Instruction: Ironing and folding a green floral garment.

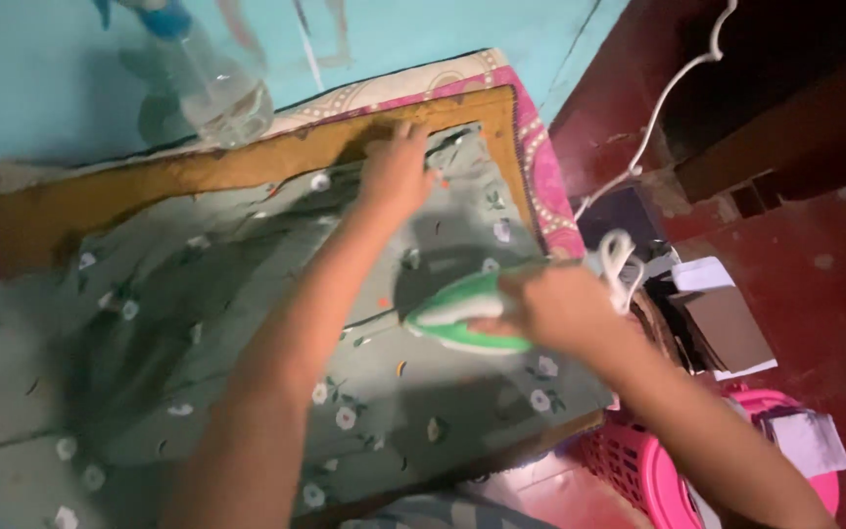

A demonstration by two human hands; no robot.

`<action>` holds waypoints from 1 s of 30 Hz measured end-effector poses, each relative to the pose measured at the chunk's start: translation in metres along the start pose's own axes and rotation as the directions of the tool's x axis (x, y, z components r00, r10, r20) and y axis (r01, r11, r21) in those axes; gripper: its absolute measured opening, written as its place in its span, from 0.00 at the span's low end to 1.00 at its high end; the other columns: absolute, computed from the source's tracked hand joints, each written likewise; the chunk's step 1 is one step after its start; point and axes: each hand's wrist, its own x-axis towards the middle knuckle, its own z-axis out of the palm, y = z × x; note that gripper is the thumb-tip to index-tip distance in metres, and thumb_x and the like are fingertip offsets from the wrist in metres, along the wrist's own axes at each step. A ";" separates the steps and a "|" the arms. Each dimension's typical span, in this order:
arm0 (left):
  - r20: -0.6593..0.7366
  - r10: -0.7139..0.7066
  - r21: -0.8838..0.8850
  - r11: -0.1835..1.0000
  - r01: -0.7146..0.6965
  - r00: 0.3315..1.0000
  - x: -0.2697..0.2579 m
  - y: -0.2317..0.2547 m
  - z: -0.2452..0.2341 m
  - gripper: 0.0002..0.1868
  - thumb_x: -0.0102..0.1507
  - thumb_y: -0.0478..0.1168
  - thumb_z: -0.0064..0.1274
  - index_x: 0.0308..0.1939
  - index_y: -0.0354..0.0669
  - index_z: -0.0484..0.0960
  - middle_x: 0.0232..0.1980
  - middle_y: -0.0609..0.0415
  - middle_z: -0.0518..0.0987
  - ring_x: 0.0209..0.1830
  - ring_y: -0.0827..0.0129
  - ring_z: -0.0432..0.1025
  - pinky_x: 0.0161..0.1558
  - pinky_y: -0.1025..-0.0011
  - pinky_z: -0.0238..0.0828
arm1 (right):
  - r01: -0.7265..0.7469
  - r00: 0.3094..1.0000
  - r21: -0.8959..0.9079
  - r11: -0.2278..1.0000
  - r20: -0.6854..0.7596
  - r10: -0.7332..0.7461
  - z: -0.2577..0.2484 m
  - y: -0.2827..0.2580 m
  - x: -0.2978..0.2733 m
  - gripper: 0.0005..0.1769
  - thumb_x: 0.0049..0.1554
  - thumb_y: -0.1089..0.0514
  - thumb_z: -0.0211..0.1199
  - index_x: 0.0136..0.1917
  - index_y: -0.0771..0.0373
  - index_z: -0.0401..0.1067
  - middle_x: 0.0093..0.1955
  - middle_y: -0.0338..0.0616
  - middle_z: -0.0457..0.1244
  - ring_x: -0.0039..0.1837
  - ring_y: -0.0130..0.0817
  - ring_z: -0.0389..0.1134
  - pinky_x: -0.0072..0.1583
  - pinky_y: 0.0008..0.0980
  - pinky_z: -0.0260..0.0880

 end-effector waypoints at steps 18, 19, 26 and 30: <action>0.248 0.113 -0.327 0.945 -0.027 0.962 0.061 -0.027 0.001 0.20 0.61 0.37 0.58 0.56 0.41 0.73 0.48 0.42 0.79 0.48 0.51 0.77 0.49 0.58 0.75 | 0.077 0.974 -0.059 0.995 -0.211 -0.088 0.032 0.035 0.099 0.38 0.53 0.18 0.56 0.36 0.56 0.76 0.33 0.43 0.68 0.33 0.46 0.71 0.34 0.45 0.69; 0.215 0.060 -0.296 0.955 0.006 0.975 0.052 -0.028 -0.018 0.20 0.64 0.37 0.57 0.59 0.43 0.73 0.51 0.43 0.79 0.52 0.51 0.77 0.53 0.58 0.75 | 0.042 0.968 -0.095 0.995 -0.242 -0.064 0.031 0.034 0.103 0.39 0.54 0.18 0.56 0.36 0.56 0.76 0.33 0.43 0.68 0.33 0.45 0.71 0.34 0.44 0.69; 0.187 -0.017 0.339 0.940 -0.048 0.982 -0.090 -0.111 -0.134 0.39 0.40 0.50 0.71 0.51 0.38 0.76 0.52 0.37 0.76 0.55 0.38 0.72 0.50 0.40 0.66 | 0.084 0.974 -0.143 0.986 -0.195 -0.112 0.022 0.025 0.118 0.40 0.54 0.18 0.57 0.33 0.58 0.75 0.31 0.44 0.67 0.33 0.47 0.70 0.35 0.45 0.68; 0.192 -0.221 0.384 0.913 0.134 0.956 -0.111 -0.137 -0.166 0.15 0.60 0.46 0.64 0.45 0.48 0.78 0.47 0.49 0.81 0.52 0.49 0.76 0.53 0.47 0.68 | 0.193 0.981 -0.066 0.979 -0.003 -0.194 0.009 -0.005 0.131 0.37 0.47 0.18 0.60 0.34 0.55 0.77 0.27 0.49 0.66 0.32 0.52 0.69 0.34 0.48 0.68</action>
